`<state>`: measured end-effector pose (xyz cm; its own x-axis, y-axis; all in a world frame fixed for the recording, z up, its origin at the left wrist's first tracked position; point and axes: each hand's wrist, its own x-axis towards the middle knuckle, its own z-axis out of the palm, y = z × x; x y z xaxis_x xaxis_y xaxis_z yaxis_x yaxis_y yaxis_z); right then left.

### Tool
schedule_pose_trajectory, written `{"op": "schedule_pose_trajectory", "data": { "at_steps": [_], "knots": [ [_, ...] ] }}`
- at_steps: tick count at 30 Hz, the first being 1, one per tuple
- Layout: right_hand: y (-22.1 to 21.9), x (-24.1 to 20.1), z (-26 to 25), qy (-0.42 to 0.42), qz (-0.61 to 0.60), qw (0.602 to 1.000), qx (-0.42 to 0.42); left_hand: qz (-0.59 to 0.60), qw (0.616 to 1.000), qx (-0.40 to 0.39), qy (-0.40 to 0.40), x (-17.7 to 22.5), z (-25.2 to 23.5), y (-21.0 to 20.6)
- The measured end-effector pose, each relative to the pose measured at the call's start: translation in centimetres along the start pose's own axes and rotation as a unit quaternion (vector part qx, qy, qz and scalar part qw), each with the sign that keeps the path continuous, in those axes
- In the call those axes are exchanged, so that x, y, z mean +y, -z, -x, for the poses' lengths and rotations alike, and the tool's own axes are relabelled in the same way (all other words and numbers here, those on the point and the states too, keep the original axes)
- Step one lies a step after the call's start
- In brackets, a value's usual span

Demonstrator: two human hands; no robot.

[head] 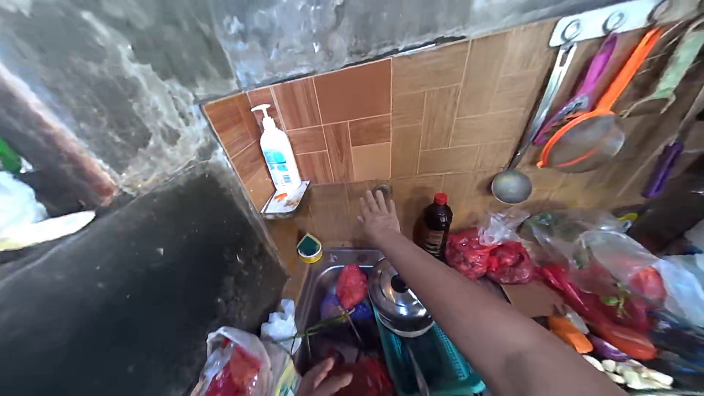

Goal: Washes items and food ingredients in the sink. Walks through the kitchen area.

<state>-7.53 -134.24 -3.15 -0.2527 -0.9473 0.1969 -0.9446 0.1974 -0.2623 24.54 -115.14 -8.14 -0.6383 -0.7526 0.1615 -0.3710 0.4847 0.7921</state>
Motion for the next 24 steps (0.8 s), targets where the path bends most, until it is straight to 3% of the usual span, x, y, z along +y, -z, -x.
{"op": "schedule_pose_trajectory", "data": {
  "at_steps": [4, 7, 9, 10, 13, 15, 17, 20, 24],
  "knots": [
    [-0.5, 3.9, -2.4, -0.056, 0.036, 0.998, 0.017, 0.117, 0.986, -0.065, 0.103, -2.4, -9.5, -1.0],
    [0.0, 6.5, -0.8, -0.16, -0.042, 0.983, 0.082, 0.202, 0.95, -0.054, 0.232, -4.3, -17.1, -2.7],
    [-2.2, 6.8, 0.9, -0.241, -0.118, 0.957, 0.115, 0.245, 0.93, -0.033, 0.271, -5.5, -22.1, -4.6],
    [-3.7, 6.9, 1.7, -0.28, -0.151, 0.946, 0.07, 0.257, 0.926, -0.03, 0.275, -5.9, -24.8, -5.6],
    [-9.1, 7.3, 3.9, -0.321, -0.153, 0.907, -0.227, 0.263, 0.924, -0.07, 0.271, -5.8, -31.1, -8.4],
    [-13.0, 7.7, 4.9, -0.329, -0.123, 0.894, -0.279, 0.277, 0.911, -0.111, 0.284, -4.6, -33.9, -9.9],
    [-15.4, 7.9, 5.4, -0.316, -0.113, 0.904, -0.265, 0.303, 0.894, -0.139, 0.298, -4.4, -35.6, -11.1],
    [-15.7, 7.7, 5.3, -0.284, -0.113, 0.922, -0.239, 0.222, 0.918, -0.163, 0.286, -5.1, -36.5, -11.7],
    [-13.8, 7.1, 4.6, -0.307, -0.162, 0.935, -0.074, 0.097, 0.955, -0.186, 0.208, -4.7, -37.0, -9.9]
  ]
}}
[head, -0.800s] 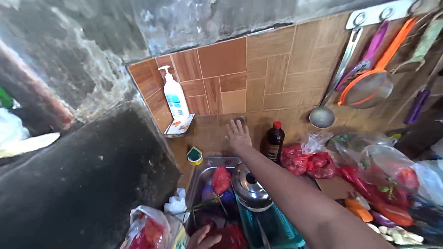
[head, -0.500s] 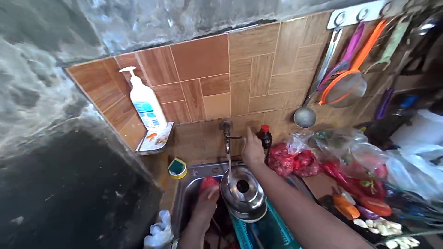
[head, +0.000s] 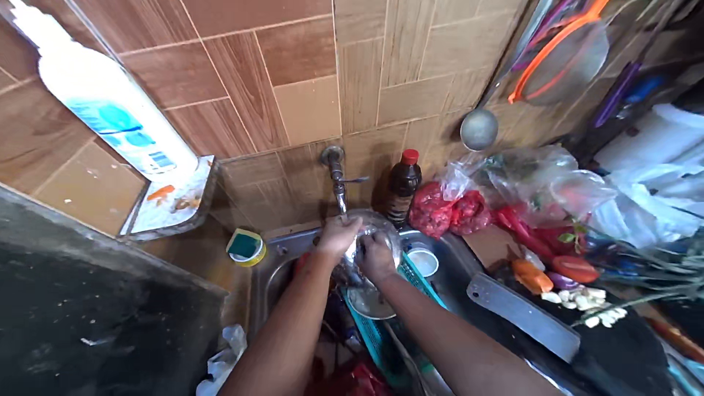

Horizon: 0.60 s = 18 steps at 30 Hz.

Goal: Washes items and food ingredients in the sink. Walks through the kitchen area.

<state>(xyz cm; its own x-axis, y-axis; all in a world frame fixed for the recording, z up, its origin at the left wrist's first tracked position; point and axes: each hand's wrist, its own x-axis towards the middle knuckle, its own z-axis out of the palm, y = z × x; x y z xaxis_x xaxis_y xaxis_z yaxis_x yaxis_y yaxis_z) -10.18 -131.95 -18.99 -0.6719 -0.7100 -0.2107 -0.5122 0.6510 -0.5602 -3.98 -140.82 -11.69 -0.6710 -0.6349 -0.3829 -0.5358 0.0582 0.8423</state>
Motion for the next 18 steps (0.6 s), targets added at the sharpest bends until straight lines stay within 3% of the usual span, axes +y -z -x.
{"op": "schedule_pose_trajectory", "data": {
  "at_steps": [2, 4, 7, 11, 15, 18],
  "knots": [
    [0.5, -1.0, 0.7, 0.057, -0.018, 0.998, -0.009, -0.043, 0.999, -0.004, -0.016, 0.6, 0.6, 0.4],
    [0.6, -1.5, 1.7, 0.167, -0.018, 0.985, -0.028, -0.055, 0.998, 0.008, -0.018, 0.9, 1.0, 0.9],
    [-1.4, -1.6, 3.5, 0.255, -0.02, 0.964, -0.07, 0.023, 0.999, 0.024, -0.028, 0.7, 1.7, 1.8],
    [-5.6, -3.3, 9.3, 0.227, -0.046, 0.949, -0.215, 0.072, 0.996, 0.015, -0.048, -0.5, 1.5, 1.6],
    [-10.8, -3.1, 12.2, 0.2, -0.124, 0.931, -0.277, 0.122, 0.992, -0.003, -0.039, -1.4, 0.9, 0.6],
    [-12.7, -1.9, 13.2, 0.175, -0.108, 0.914, -0.351, 0.121, 0.992, -0.025, -0.015, -2.3, 0.4, 0.2]
  ]
}}
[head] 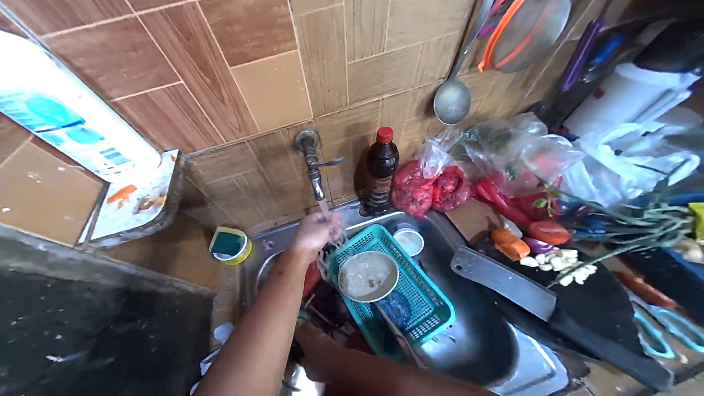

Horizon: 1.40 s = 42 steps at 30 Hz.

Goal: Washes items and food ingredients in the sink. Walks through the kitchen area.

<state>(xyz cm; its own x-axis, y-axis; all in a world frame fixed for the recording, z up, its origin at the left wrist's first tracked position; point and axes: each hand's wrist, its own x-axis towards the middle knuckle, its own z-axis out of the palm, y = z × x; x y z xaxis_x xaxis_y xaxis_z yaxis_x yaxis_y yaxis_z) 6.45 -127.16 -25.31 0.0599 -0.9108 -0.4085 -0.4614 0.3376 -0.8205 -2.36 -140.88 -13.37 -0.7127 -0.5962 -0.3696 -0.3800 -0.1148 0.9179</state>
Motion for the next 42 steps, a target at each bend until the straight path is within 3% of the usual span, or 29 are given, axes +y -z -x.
{"op": "schedule_pose_trajectory", "data": {
  "at_steps": [4, 6, 8, 10, 13, 16, 18, 19, 22, 23, 24, 29, 32, 34, 36, 38, 42],
  "knots": [
    [2.3, 3.2, 0.4, 0.001, 0.037, 0.999, -0.025, -0.076, 0.996, -0.052, 0.016, -0.9, -1.0, 0.3],
    [5.9, 3.3, 1.4, -0.089, 0.041, 0.994, 0.053, -0.102, 0.991, -0.078, 0.024, -0.9, -1.2, 0.2],
    [9.0, 4.2, 1.9, -0.21, 0.119, 0.967, 0.087, -0.1, 0.99, -0.089, 0.035, -1.0, -1.5, -0.4],
    [10.3, 6.4, 2.1, -0.276, 0.204, 0.939, 0.035, -0.08, 0.992, -0.084, 0.043, -1.2, -1.9, -1.0],
    [12.0, 7.5, 2.4, -0.294, 0.236, 0.926, -0.01, -0.066, 0.992, -0.085, 0.059, -0.9, -2.2, -1.2],
    [15.5, 5.7, 2.7, -0.241, 0.076, 0.963, 0.092, -0.065, 0.992, -0.078, 0.077, -0.5, -2.1, -0.9],
    [17.1, 5.2, 2.1, -0.197, -0.095, 0.957, 0.191, -0.064, 0.993, -0.064, 0.081, 0.0, -1.7, -1.0],
    [17.5, 4.8, 1.8, -0.184, -0.207, 0.927, 0.252, -0.05, 0.994, -0.058, 0.074, 0.4, -1.5, -1.2],
    [18.0, 2.7, 1.3, -0.135, -0.508, 0.76, 0.382, -0.014, 0.997, -0.033, 0.062, 1.4, -0.7, -1.7],
    [18.2, 2.7, 1.3, -0.132, -0.555, 0.725, 0.385, -0.016, 0.998, -0.023, 0.064, 1.5, -0.6, -1.8],
    [18.3, 3.0, 1.8, -0.136, -0.561, 0.726, 0.373, -0.021, 0.998, -0.008, 0.063, 1.4, -0.6, -1.8],
    [19.9, 3.3, 10.3, -0.157, -0.316, 0.875, 0.333, 0.005, 0.995, 0.052, 0.085, -2.5, -1.3, -1.6],
    [20.3, 2.0, 18.3, -0.157, -0.08, 0.921, 0.349, 0.036, 0.992, 0.025, 0.121, -6.3, -2.1, -2.6],
    [19.1, 3.3, 22.6, -0.137, 0.069, 0.903, 0.402, 0.0, 0.991, -0.004, 0.131, -8.2, -2.7, -3.3],
    [17.0, 7.1, 25.2, -0.099, 0.194, 0.855, 0.471, -0.064, 0.985, -0.057, 0.147, -9.8, -3.3, -3.8],
    [15.1, 10.8, 26.7, -0.104, 0.242, 0.819, 0.51, -0.145, 0.97, -0.123, 0.15, -11.3, -3.5, -4.7],
    [11.8, 15.5, 27.9, -0.159, 0.321, 0.761, 0.541, -0.346, 0.91, -0.224, 0.03, -15.6, -3.0, -8.7]
  ]
}}
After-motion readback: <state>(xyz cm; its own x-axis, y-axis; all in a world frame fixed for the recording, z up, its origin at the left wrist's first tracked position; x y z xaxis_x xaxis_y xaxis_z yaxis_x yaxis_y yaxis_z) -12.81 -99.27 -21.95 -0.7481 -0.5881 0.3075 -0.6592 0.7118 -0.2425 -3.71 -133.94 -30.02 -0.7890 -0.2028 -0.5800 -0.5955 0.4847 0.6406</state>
